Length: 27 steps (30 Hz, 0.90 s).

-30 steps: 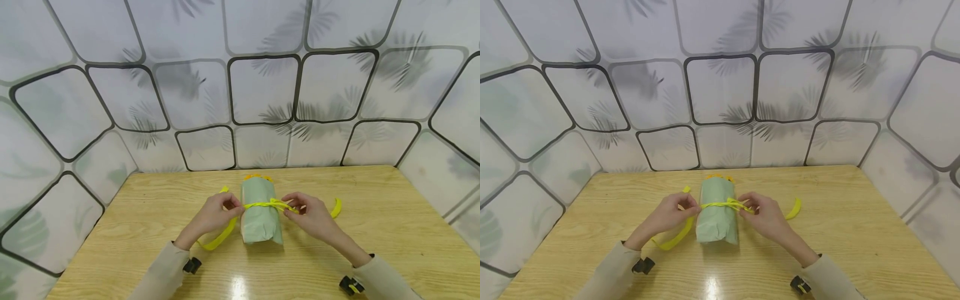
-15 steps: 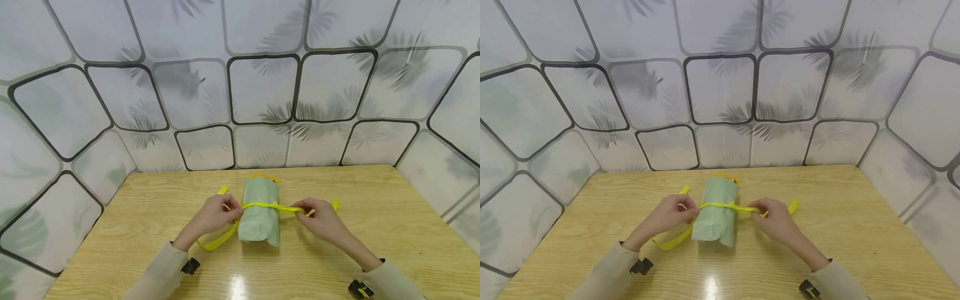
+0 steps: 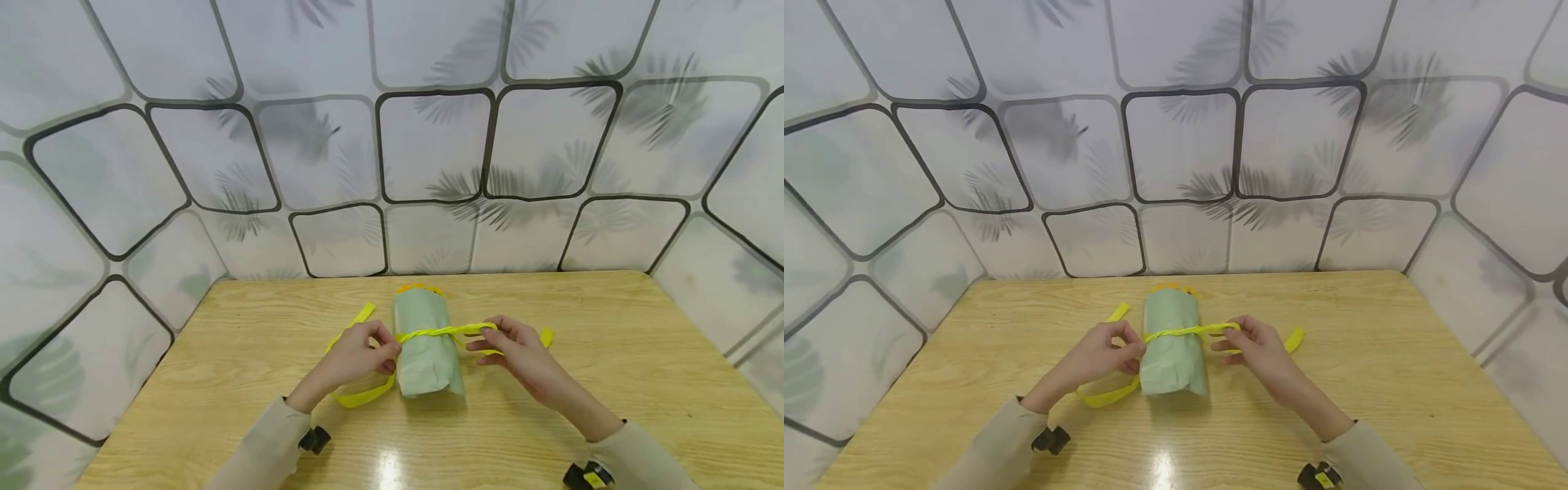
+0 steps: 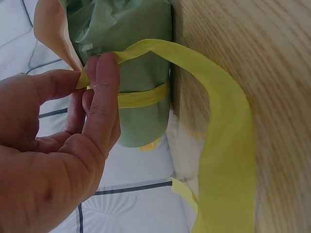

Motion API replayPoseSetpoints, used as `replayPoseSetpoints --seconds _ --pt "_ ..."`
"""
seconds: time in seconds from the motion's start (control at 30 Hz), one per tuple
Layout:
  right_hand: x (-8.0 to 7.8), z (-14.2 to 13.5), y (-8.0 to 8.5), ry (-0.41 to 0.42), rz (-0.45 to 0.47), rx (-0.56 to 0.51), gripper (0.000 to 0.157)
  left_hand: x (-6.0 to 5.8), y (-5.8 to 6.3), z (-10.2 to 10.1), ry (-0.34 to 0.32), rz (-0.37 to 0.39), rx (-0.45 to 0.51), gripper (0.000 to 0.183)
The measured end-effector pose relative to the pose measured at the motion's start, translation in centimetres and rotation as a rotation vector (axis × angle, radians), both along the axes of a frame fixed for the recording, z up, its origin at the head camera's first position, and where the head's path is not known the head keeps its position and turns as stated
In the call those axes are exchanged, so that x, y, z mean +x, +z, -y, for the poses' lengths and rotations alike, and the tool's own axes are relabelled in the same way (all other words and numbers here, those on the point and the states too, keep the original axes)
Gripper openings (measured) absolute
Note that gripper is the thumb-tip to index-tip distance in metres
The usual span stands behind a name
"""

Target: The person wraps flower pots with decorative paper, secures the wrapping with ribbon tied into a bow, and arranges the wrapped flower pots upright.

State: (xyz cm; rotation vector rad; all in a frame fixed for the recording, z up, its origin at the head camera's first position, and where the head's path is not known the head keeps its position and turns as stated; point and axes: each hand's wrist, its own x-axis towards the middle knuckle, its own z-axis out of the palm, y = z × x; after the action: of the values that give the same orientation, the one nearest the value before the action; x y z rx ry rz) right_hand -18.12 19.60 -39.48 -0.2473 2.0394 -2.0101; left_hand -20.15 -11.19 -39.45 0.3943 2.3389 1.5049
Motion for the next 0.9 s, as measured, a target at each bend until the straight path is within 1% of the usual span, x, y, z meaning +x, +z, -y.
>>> replayPoseSetpoints --seconds 0.1,0.23,0.37,0.5,0.67,0.8,0.9 --pt "0.06 -0.14 -0.03 0.035 0.022 -0.101 0.016 0.0 0.0 -0.1 -0.001 0.002 0.003 0.018" --pt "0.03 -0.25 -0.12 0.077 0.022 -0.207 0.012 0.0 0.0 -0.14 0.005 0.002 -0.001 0.018" --pt "0.04 -0.25 -0.08 0.077 0.026 -0.261 0.011 0.03 -0.01 -0.14 0.008 -0.001 -0.006 0.018" --pt "0.1 -0.2 -0.02 0.032 0.042 -0.271 0.011 0.03 -0.05 -0.16 0.007 -0.005 -0.008 0.017" --pt "0.06 -0.26 0.07 -0.015 0.069 -0.261 0.015 0.09 -0.02 -0.24 0.011 -0.009 -0.008 0.017" --pt "-0.06 -0.52 0.23 -0.065 0.087 -0.226 0.012 0.11 -0.04 -0.28 0.019 -0.004 -0.003 0.017" --pt "-0.14 -0.81 0.22 -0.071 0.082 -0.201 0.007 0.07 -0.03 -0.24 0.014 -0.006 -0.003 0.018"
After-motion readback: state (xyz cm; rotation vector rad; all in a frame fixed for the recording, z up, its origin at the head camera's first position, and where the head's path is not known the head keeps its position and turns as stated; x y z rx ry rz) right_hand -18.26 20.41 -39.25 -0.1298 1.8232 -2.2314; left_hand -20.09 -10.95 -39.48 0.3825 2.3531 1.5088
